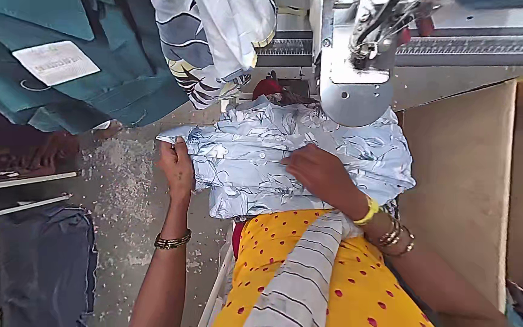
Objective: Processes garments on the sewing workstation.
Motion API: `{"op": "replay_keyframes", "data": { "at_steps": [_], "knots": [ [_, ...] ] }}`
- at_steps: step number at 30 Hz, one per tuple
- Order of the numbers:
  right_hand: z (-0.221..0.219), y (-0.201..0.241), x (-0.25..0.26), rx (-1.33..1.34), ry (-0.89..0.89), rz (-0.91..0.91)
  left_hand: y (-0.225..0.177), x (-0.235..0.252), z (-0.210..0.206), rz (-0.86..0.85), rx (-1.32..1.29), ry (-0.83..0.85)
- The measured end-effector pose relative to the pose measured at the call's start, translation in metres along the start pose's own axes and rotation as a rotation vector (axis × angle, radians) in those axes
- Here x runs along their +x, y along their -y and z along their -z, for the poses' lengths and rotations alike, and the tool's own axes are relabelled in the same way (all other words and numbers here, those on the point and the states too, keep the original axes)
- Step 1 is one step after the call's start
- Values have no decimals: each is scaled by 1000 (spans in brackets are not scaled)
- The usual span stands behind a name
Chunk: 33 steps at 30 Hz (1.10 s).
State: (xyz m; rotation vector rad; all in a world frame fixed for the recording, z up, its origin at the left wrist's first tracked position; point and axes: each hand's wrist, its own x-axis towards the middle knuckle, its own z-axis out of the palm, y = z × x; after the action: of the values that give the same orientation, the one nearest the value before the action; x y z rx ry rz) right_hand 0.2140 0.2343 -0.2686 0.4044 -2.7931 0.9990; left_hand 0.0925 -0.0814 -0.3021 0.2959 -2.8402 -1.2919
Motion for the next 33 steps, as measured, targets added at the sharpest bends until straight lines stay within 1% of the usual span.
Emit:
{"op": "replay_keyframes", "data": {
  "at_steps": [2,4,6,10,13,21,27,31,32,33],
  "knots": [
    [-13,-3,9,-112,111,34,5,2,3,5,1,12],
    [-10,-16,8,-164,138,14,9,5,4,10,17,16],
    [5,-29,2,-100,150,-45,13,7,3,22,15,33],
    [31,-45,-5,111,164,-255,18,13,-3,16,5,78],
    [31,-45,-3,181,168,-328,17,16,-5,2,21,86],
    [30,-36,9,249,239,-527,24,17,-4,-2,114,105],
    [32,-33,12,303,252,-576,29,19,-7,32,205,132],
    [31,-32,11,281,234,-576,25,17,-13,139,318,106],
    [30,-32,10,269,225,-584,19,13,-15,109,323,64],
    [29,-32,9,257,213,-586,8,6,-17,25,311,20]
  ]
}}
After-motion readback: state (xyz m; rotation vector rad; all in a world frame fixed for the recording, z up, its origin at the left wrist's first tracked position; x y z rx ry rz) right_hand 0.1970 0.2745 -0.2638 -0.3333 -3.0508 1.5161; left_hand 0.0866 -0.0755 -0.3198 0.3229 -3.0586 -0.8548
